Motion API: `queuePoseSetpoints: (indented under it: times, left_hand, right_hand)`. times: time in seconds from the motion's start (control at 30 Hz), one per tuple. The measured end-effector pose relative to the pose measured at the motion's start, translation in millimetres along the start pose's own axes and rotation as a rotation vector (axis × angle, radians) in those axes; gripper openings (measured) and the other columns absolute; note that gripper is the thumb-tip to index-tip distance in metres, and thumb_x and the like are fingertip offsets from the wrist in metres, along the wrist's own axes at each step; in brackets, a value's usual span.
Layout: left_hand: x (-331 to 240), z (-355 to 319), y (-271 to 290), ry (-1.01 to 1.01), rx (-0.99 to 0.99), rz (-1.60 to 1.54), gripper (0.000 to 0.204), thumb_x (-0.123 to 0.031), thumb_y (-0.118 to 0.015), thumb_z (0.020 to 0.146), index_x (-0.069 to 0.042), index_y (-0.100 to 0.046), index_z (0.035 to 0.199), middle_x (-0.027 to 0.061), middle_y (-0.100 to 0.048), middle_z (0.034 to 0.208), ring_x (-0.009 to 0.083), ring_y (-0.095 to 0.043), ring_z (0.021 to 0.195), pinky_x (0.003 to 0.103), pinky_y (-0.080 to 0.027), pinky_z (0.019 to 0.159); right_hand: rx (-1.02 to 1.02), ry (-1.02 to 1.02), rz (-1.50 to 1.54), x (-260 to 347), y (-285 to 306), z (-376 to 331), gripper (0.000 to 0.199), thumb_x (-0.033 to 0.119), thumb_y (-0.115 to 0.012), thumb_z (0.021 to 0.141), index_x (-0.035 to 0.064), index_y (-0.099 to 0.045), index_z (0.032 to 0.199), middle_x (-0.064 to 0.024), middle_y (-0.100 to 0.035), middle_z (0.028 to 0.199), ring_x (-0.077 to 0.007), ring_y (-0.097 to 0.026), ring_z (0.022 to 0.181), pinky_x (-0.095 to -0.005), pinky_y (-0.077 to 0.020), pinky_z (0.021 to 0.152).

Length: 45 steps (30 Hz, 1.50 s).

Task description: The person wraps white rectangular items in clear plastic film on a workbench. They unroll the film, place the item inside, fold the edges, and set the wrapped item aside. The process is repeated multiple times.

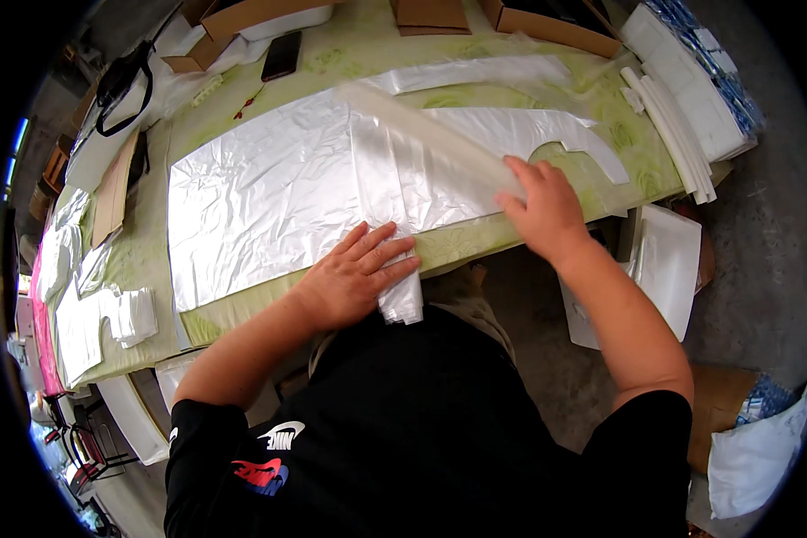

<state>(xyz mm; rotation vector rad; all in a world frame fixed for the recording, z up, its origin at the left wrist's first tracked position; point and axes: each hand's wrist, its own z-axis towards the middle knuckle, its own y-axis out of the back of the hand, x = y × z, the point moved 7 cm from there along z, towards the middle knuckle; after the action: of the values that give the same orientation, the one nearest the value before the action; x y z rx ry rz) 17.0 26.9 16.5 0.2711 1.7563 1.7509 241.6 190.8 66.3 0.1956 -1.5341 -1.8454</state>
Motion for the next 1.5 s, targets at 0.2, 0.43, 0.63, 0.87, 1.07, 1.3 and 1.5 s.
queuePoseSetpoints:
  times: [0.2,0.43,0.63,0.87,1.07,1.3,1.5]
  left_hand:
    - [1.4,-2.3,-6.0,-0.023,-0.048,0.053,0.07,-0.013,-0.063,0.087,-0.022,-0.049,0.155,0.0055,-0.041,0.164,0.0318,-0.027,0.157,0.054,-0.019,0.129]
    - [5.9,-3.6,9.3,0.175,-0.1,0.002,0.086,-0.025,-0.075,0.081,-0.016,-0.041,0.159,0.012,-0.03,0.169,0.0329,-0.021,0.159,0.056,-0.016,0.129]
    - [6.3,-4.4,10.1,0.193,-0.103,0.004,0.086,-0.028,-0.075,0.08,-0.013,-0.042,0.158,0.0103,-0.033,0.168,0.0327,-0.023,0.159,0.059,-0.016,0.128]
    - [6.4,-0.9,13.9,0.179,-0.116,0.009,0.089,-0.027,-0.078,0.078,-0.011,-0.042,0.157,0.0104,-0.037,0.166,0.0321,-0.027,0.157,0.06,-0.018,0.126]
    - [12.9,0.9,12.7,0.224,-0.176,-0.078,0.096,-0.032,-0.079,0.078,-0.01,-0.035,0.16,0.0123,-0.046,0.158,0.0333,-0.037,0.151,0.063,-0.023,0.124]
    - [16.0,4.2,23.1,0.261,-0.246,-0.114,0.099,-0.033,-0.082,0.077,-0.01,-0.033,0.161,0.0137,-0.051,0.152,0.0321,-0.041,0.148,0.062,-0.024,0.123]
    - [19.8,7.3,25.4,0.313,-0.185,-0.193,0.104,-0.031,-0.085,0.073,-0.009,-0.033,0.16,0.0127,-0.052,0.15,0.031,-0.042,0.146,0.06,-0.025,0.123]
  right_hand:
    - [0.119,0.092,-0.051,19.7,-20.0,-10.7,0.053,0.028,-0.077,0.084,0.0116,-0.065,0.133,-0.0142,-0.063,0.109,-0.0368,-0.059,0.104,-0.0454,-0.0481,0.096]
    - [-0.137,0.168,-0.267,7.2,-13.4,3.0,0.058,0.026,-0.077,0.082,0.0159,-0.063,0.138,-0.0112,-0.059,0.126,-0.0358,-0.053,0.121,-0.0484,-0.0432,0.108]
    - [0.065,0.565,0.098,96.6,-38.2,-36.2,0.068,0.019,-0.081,0.075,0.018,-0.06,0.14,-0.0092,-0.053,0.139,-0.0355,-0.048,0.13,-0.0518,-0.0366,0.116]
    - [0.165,0.592,0.204,105.3,-62.2,-38.7,0.059,0.015,-0.079,0.07,0.0162,-0.065,0.127,-0.0086,-0.054,0.135,-0.0332,-0.049,0.129,-0.0525,-0.0377,0.113]
    - [0.1,0.524,0.242,109.8,-54.8,-30.8,0.048,0.017,-0.079,0.072,0.0218,-0.07,0.12,-0.0072,-0.05,0.14,-0.0363,-0.044,0.137,-0.0624,-0.0293,0.118]
    - [0.175,0.578,0.247,107.3,-63.2,-20.1,0.035,0.015,-0.077,0.076,0.024,-0.077,0.11,-0.0049,-0.054,0.141,-0.0363,-0.043,0.14,-0.064,-0.0265,0.121]
    - [0.066,0.622,0.33,109.7,-59.4,0.2,0.028,0.01,-0.077,0.078,0.0195,-0.077,0.105,-0.0057,-0.06,0.133,-0.0362,-0.049,0.133,-0.0556,-0.035,0.117]
